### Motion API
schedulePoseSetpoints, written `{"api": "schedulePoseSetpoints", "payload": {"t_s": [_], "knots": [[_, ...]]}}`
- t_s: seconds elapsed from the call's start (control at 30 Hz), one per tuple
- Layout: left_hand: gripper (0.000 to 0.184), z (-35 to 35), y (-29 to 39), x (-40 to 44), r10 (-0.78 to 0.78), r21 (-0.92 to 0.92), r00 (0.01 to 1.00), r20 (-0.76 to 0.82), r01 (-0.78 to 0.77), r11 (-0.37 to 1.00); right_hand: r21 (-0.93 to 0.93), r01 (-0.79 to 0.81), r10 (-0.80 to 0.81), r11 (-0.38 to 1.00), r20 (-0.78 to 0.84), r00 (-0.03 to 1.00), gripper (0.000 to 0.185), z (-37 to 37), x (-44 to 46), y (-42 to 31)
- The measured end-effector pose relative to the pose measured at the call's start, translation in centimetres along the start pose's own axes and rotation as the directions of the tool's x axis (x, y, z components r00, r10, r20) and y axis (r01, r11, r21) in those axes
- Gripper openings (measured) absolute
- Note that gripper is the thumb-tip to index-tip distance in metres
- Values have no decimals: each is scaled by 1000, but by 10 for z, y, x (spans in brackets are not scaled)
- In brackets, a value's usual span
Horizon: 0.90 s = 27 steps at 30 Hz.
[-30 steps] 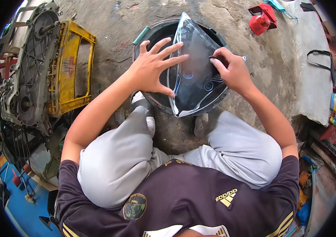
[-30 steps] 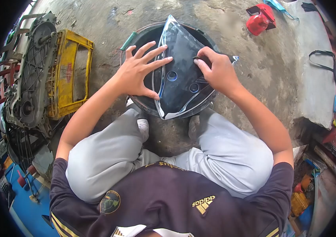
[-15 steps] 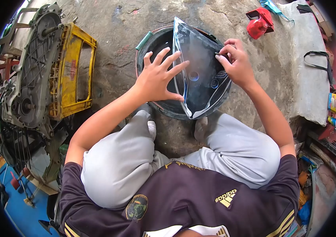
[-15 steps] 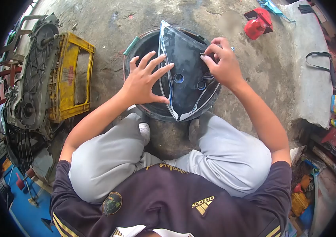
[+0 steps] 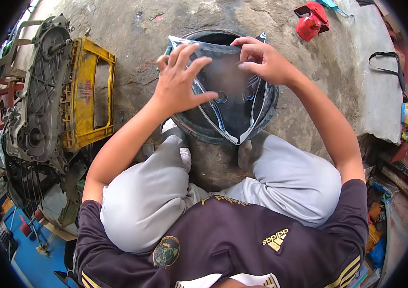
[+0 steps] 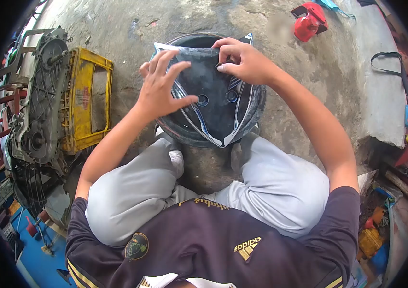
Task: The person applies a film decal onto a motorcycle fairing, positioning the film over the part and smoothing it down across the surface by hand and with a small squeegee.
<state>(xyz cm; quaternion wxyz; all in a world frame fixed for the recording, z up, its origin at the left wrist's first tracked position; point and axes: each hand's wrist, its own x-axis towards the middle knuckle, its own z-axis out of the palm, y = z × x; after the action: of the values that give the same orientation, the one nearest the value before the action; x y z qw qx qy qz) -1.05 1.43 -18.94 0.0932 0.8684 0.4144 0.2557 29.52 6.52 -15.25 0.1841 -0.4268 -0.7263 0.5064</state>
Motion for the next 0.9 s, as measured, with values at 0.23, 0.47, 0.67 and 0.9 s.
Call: {"api": "schedulePoseSetpoints", "payload": {"t_s": [0.23,0.47,0.67,0.9], "knots": [[98,-5,-18,38,-10,14,982,190,7,1000,80,43,-12,996,-353,935,15,10,-18,23],[58,-6,-17,67,-118,-106,985,123,132,986,372,21,184,928,-507,842,12,-13,-28,59],[45,-32,-6,40,-468,-39,875,128,476,879,300,59,129,952,-567,813,15,-25,-35,57],[48,-21,23,-6,-428,-53,869,248,453,890,209,-200,261,957,-330,907,10,12,-53,14]]}}
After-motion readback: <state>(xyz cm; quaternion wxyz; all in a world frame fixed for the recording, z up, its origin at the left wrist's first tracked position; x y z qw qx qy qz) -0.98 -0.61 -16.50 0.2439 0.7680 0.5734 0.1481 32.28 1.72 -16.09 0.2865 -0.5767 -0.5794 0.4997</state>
